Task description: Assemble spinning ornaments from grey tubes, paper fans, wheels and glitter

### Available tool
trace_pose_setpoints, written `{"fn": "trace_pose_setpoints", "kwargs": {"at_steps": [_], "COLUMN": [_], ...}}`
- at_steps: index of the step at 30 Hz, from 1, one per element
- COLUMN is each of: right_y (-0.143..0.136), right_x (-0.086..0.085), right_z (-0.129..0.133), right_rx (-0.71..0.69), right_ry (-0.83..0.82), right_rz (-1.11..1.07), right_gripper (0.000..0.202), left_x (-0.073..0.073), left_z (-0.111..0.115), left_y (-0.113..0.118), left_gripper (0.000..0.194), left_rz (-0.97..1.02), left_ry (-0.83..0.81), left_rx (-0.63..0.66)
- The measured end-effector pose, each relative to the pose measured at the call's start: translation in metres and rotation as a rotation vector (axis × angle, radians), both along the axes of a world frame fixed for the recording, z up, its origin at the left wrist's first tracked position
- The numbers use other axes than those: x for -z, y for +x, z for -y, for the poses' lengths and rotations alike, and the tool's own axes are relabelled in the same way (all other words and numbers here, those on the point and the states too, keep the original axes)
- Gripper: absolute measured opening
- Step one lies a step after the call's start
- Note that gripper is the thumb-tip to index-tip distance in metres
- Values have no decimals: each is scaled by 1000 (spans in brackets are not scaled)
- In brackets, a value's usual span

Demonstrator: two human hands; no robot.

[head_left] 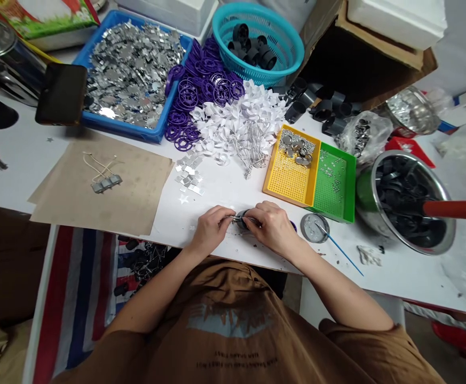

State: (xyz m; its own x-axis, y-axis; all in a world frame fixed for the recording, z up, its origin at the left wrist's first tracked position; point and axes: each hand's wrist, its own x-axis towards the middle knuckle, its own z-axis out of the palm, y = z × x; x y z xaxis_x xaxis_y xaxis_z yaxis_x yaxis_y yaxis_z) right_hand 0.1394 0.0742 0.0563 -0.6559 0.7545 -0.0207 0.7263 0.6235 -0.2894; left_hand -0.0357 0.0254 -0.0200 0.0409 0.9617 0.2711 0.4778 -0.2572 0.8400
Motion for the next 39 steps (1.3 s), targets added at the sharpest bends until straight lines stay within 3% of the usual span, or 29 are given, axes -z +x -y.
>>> {"fn": "trace_pose_setpoints", "kwargs": {"at_steps": [4, 9, 18, 27, 33, 39], "right_y": [-3, -8, -15, -12, -5, 1], "right_x": [-10, -23, -24, -28, -22, -19], "right_z": [2, 4, 3, 10, 15, 17], "right_rx": [-9, -50, -142, -101, -81, -43], "right_ry": [-48, -55, 35, -46, -17, 3], "right_rz": [79, 266, 437, 322, 207, 245], "right_gripper": [20, 47, 30, 33, 42, 50], "left_x": [1, 5, 6, 11, 13, 13], "left_z": [1, 3, 8, 13, 13, 12], "left_y": [-2, 0, -9, -24, -33, -35], "left_gripper": [12, 21, 32, 33, 34, 34], "left_rz": [15, -43, -257, -351, -368, -373], "left_ry": [11, 42, 120, 115, 144, 170], "left_rx": [-37, -44, -64, -81, -77, -88]}}
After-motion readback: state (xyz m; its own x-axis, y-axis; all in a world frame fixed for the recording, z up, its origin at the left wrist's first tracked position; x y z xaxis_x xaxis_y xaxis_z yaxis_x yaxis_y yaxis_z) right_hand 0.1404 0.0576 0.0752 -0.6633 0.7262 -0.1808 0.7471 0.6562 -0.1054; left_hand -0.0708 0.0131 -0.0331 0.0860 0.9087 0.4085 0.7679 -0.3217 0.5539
